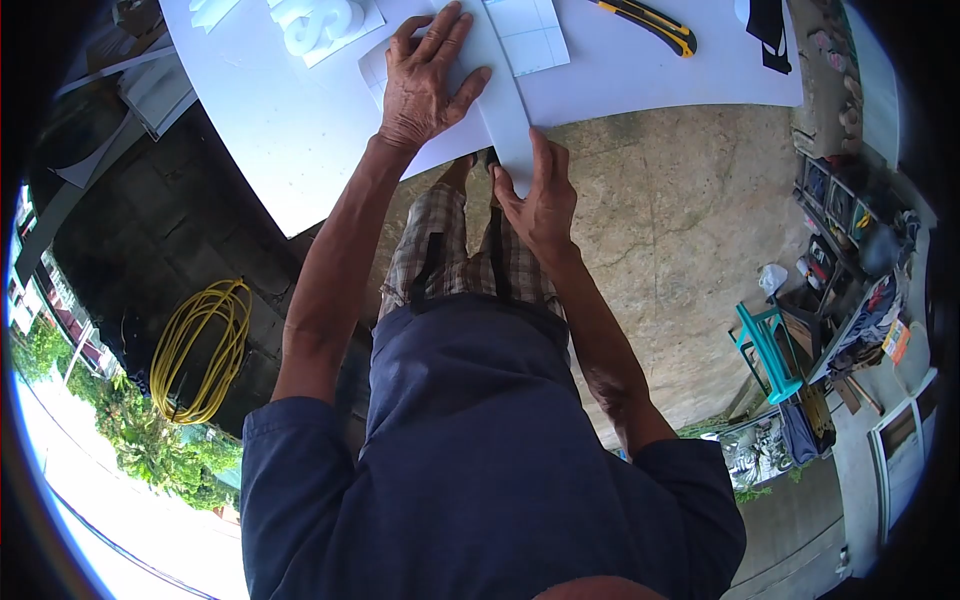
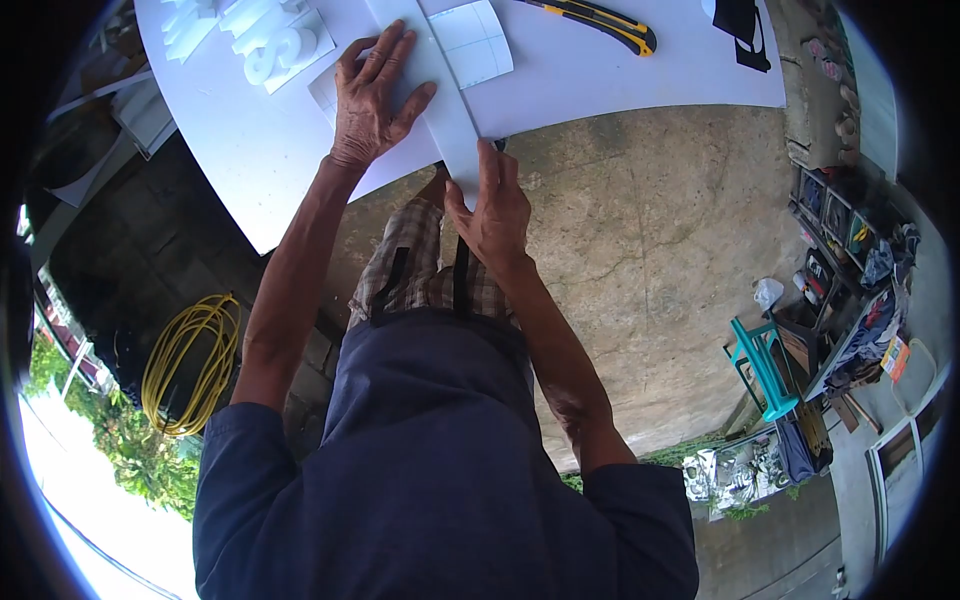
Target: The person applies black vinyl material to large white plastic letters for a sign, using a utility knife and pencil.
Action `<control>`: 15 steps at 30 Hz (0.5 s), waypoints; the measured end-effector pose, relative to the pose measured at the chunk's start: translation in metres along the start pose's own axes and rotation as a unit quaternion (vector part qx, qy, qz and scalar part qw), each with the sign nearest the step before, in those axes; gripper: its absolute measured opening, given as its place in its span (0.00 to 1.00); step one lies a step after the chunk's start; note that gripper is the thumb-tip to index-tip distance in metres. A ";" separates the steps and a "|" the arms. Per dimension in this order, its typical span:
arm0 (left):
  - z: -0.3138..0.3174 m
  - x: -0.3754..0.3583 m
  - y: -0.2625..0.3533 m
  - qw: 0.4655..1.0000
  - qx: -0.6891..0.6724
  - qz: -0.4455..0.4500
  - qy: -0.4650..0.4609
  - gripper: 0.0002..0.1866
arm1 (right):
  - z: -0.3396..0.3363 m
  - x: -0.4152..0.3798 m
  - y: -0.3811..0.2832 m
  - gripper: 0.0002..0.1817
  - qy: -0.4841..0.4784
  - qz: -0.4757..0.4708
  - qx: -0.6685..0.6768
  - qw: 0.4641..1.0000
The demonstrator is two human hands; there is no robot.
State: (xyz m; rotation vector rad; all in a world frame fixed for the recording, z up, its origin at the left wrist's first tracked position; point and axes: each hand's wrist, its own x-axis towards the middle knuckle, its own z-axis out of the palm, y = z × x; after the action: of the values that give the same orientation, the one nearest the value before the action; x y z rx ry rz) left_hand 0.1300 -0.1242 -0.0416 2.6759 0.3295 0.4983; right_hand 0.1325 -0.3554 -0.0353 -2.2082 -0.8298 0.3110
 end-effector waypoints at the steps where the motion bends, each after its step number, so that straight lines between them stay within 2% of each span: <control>1: 0.000 0.000 0.000 1.000 0.006 0.003 -0.004 0.35 | 0.000 0.000 0.001 0.44 -0.002 -0.001 -0.001 1.000; 15: 0.001 -0.002 -0.002 1.000 -0.002 -0.002 0.007 0.35 | 0.000 0.003 0.002 0.42 0.001 -0.022 0.001 1.000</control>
State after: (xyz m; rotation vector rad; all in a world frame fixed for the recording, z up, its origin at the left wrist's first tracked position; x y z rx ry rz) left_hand 0.1284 -0.1234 -0.0434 2.6685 0.3370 0.5170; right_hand 0.1361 -0.3542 -0.0371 -2.1846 -0.8743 0.2884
